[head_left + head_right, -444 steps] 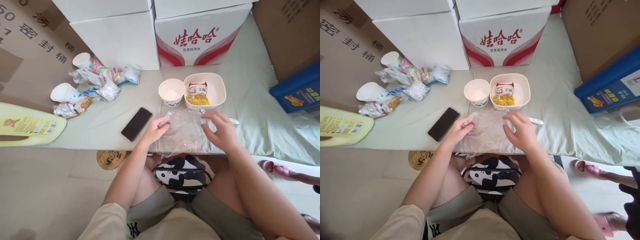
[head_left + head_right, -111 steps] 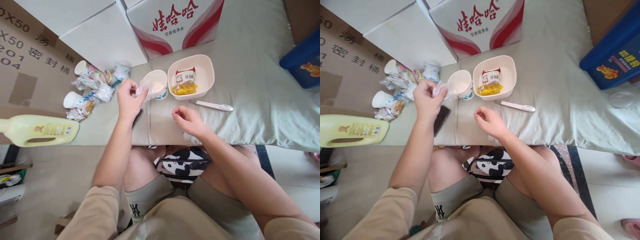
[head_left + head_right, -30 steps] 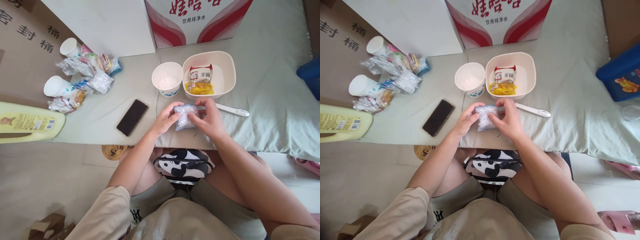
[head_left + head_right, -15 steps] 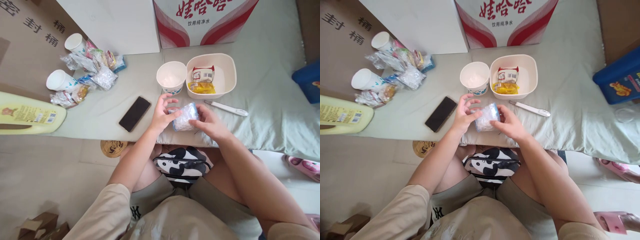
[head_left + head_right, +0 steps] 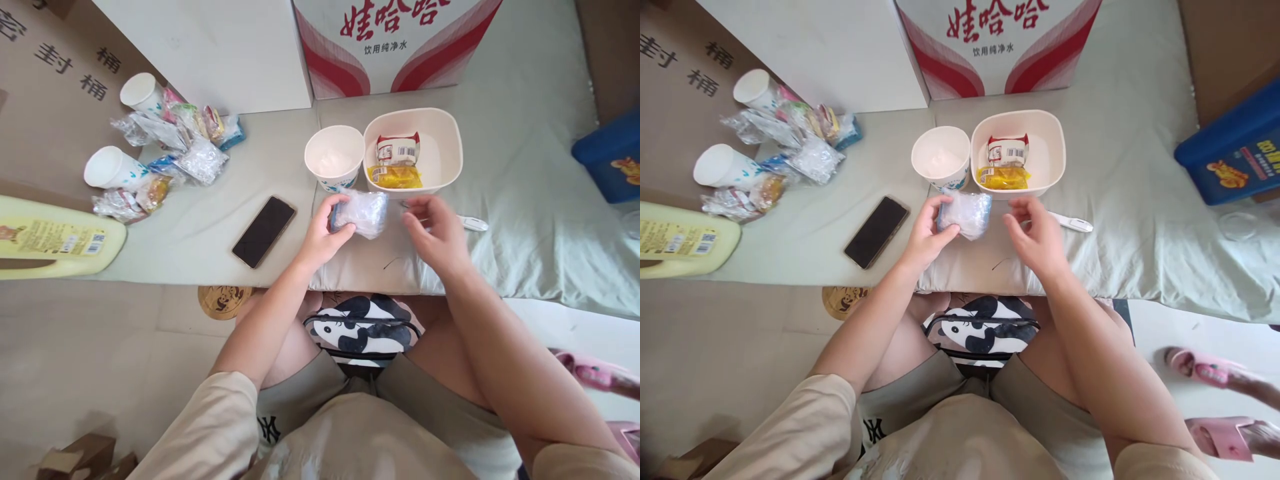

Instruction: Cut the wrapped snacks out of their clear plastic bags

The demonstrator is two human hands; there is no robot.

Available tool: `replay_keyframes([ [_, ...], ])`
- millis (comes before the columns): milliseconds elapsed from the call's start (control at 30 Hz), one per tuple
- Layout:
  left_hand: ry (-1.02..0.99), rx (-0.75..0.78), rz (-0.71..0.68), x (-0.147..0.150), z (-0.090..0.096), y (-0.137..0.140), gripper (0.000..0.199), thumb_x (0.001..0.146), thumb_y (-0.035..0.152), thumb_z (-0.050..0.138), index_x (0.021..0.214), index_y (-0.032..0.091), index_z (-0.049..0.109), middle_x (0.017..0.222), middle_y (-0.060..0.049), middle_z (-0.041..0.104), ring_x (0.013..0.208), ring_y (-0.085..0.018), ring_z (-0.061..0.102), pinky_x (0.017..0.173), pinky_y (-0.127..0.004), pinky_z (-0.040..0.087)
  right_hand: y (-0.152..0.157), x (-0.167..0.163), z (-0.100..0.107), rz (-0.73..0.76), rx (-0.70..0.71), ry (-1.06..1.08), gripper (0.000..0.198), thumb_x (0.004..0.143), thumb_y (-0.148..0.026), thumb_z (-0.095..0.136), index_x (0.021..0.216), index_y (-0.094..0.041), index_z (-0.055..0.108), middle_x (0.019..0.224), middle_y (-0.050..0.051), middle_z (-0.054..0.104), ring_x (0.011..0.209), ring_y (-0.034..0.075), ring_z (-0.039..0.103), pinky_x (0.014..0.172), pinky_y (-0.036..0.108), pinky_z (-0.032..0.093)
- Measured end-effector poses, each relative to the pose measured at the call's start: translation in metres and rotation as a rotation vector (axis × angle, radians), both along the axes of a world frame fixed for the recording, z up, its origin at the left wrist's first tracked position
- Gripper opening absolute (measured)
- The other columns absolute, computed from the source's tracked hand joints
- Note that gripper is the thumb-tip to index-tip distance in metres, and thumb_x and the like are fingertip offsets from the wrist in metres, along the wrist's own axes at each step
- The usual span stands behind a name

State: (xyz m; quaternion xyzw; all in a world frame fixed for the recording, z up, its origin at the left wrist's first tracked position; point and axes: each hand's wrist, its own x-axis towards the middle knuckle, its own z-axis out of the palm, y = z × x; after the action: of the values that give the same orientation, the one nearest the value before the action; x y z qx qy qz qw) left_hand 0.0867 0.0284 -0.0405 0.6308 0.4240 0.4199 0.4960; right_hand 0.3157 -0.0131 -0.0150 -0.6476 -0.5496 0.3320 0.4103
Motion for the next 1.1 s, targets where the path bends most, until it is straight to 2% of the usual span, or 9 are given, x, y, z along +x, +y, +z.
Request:
replay_keyframes([
  [100,0.088,0.074,0.079,-0.008,-0.001,0.004,0.054,0.082,0.057,0.075,0.123,0.027,0.057,0.122,-0.006,0.065,0.107,-0.022,0.063,0.094,-0.035,0.052,-0.002,0.028,-0.006,-0.143,0.059,-0.478,0.026,0.081,-0.027,0.058,0.105,-0.023,0.068,0.107,0.014,0.072,0.106,0.036,0.063,0.095,0.057,0.048],
  [233,0.148,0.1,0.116,-0.014,0.003,0.005,0.04,0.09,0.052,0.068,0.118,0.026,0.058,0.113,-0.005,0.066,0.099,-0.019,0.064,0.089,-0.032,0.053,-0.007,0.05,-0.016,-0.149,-0.067,-0.685,0.034,0.08,-0.028,0.058,0.11,-0.023,0.072,0.117,0.018,0.069,0.115,0.045,0.059,0.093,0.064,0.044],
  [300,0.209,0.109,0.144,-0.014,0.005,0.004,0.038,0.088,0.045,0.072,0.117,0.025,0.059,0.114,-0.005,0.066,0.101,-0.02,0.065,0.088,-0.032,0.054,-0.01,0.052,-0.016,-0.133,-0.052,-0.677,0.03,0.083,-0.03,0.056,0.107,-0.024,0.073,0.112,0.017,0.07,0.111,0.043,0.061,0.091,0.062,0.046],
  [400,0.327,0.131,0.177,-0.011,0.006,0.001,0.047,0.079,0.029,0.078,0.122,0.025,0.059,0.122,-0.007,0.065,0.108,-0.022,0.066,0.088,-0.033,0.056,-0.012,0.047,-0.008,-0.083,0.044,-0.561,0.027,0.088,-0.032,0.054,0.104,-0.024,0.075,0.103,0.015,0.073,0.095,0.034,0.067,0.083,0.051,0.051],
  [500,0.409,0.197,0.194,-0.008,0.006,-0.001,0.064,0.076,0.017,0.078,0.134,0.026,0.054,0.132,-0.009,0.063,0.121,-0.025,0.064,0.101,-0.038,0.055,-0.013,0.035,-0.001,0.005,0.112,-0.4,0.029,0.094,-0.035,0.051,0.104,-0.024,0.075,0.096,0.011,0.075,0.079,0.026,0.068,0.073,0.041,0.054],
  [567,0.428,0.224,0.19,-0.007,0.005,-0.001,0.073,0.076,0.015,0.078,0.141,0.027,0.047,0.138,-0.01,0.062,0.128,-0.027,0.062,0.108,-0.041,0.052,-0.013,0.026,0.001,0.059,0.136,-0.357,0.029,0.097,-0.036,0.049,0.101,-0.024,0.075,0.093,0.009,0.076,0.079,0.025,0.07,0.073,0.039,0.055],
  [667,0.43,0.208,0.172,-0.006,0.005,-0.002,0.077,0.078,0.017,0.08,0.144,0.027,0.041,0.14,-0.011,0.062,0.127,-0.027,0.063,0.106,-0.042,0.055,-0.015,0.012,0.002,0.101,0.178,-0.333,0.028,0.098,-0.034,0.048,0.096,-0.024,0.074,0.089,0.008,0.076,0.084,0.025,0.072,0.075,0.038,0.056],
  [833,0.456,0.239,0.154,-0.003,0.005,-0.002,0.071,0.079,0.02,0.082,0.14,0.026,0.045,0.139,-0.011,0.064,0.127,-0.028,0.064,0.107,-0.044,0.055,-0.017,-0.009,0.005,0.194,0.299,-0.277,0.029,0.102,-0.032,0.048,0.101,-0.023,0.076,0.084,0.007,0.074,0.077,0.022,0.071,0.071,0.035,0.055],
  [1100,0.448,0.354,0.112,-0.001,0.005,-0.005,0.066,0.081,0.018,0.08,0.139,0.024,0.048,0.14,-0.011,0.065,0.131,-0.027,0.064,0.112,-0.042,0.052,-0.01,-0.025,-0.005,0.173,0.316,-0.313,0.031,0.103,-0.032,0.05,0.104,-0.021,0.079,0.094,0.01,0.077,0.085,0.023,0.074,0.074,0.035,0.056],
])
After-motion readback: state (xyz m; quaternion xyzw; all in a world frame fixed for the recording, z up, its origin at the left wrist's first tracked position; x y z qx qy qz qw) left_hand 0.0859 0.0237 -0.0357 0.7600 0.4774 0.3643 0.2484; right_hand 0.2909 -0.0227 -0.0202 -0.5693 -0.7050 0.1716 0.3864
